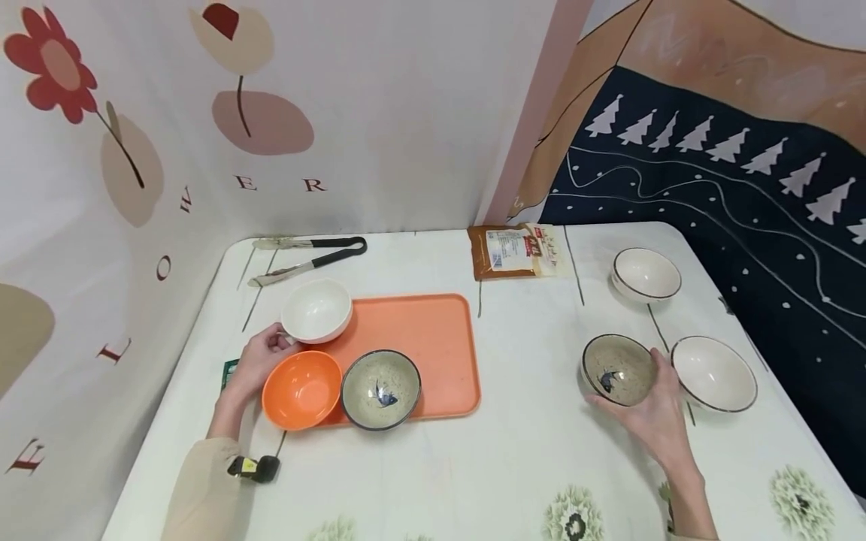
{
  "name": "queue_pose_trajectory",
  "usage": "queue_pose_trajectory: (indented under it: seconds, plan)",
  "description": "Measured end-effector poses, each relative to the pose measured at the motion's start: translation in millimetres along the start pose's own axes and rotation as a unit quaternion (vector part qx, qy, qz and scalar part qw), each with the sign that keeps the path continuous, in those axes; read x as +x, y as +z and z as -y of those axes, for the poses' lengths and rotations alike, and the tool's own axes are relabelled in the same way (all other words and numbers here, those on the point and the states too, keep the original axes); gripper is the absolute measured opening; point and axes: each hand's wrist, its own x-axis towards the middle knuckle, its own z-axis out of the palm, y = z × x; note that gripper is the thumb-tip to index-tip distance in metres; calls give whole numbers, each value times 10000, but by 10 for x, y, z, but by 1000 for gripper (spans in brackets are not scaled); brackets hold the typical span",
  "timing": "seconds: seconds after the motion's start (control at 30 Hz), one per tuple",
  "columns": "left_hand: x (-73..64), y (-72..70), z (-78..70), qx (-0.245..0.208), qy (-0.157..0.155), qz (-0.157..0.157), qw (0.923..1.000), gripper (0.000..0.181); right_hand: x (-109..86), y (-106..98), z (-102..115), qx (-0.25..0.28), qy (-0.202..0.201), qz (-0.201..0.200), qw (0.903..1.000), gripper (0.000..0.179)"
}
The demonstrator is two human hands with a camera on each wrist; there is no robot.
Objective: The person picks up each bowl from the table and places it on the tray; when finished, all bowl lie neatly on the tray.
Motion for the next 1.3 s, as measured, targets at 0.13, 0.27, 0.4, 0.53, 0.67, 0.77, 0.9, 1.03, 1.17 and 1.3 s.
queue_pose_trajectory:
  seconds: [0.13, 0.27, 0.4, 0.53, 0.67, 0.77, 0.9, 1.03, 1.17, 1.3]
  plan:
    - [-22, -3, 29, 73, -73, 33, 9999, 37, -13, 40, 9, -9, 105, -151, 9998, 124]
    - [-27, -8, 36, 65, -65, 36, 10000, 37, -1, 82, 64, 119, -117, -273, 9995, 120]
    - [-21, -15, 23, 103, -1, -29, 9999, 36, 44, 110, 193, 302, -386, -349, 9982, 119]
    - [-23, -11, -4, 88, 47, -55, 9999, 36, 98, 135, 348, 457, -659, -251, 9965, 117]
    - [-27, 1, -21, 53, 63, -65, 9999, 35, 168, 201, 496, 601, -971, 2, 9935, 117]
    - [-21, 8, -21, 36, 103, -73, 9999, 34, 238, 290, 611, 716, -1196, 168, 9901, 118]
    - [-2, 15, 1, 43, 114, -83, 9999, 33, 335, 448, 782, 833, -1446, 366, 9853, 118]
    - [6, 18, 4, 51, 56, -79, 9999, 34, 419, 631, 954, 1037, -1662, 603, 9788, 117]
    - [-7, 12, -23, 26, 6, -82, 10000, 35, 496, 809, 1103, 1285, -1902, 875, 9693, 116]
    - [-24, 7, -32, 29, -11, -107, 9999, 35, 559, 973, 1215, 1453, -2078, 1110, 9609, 116]
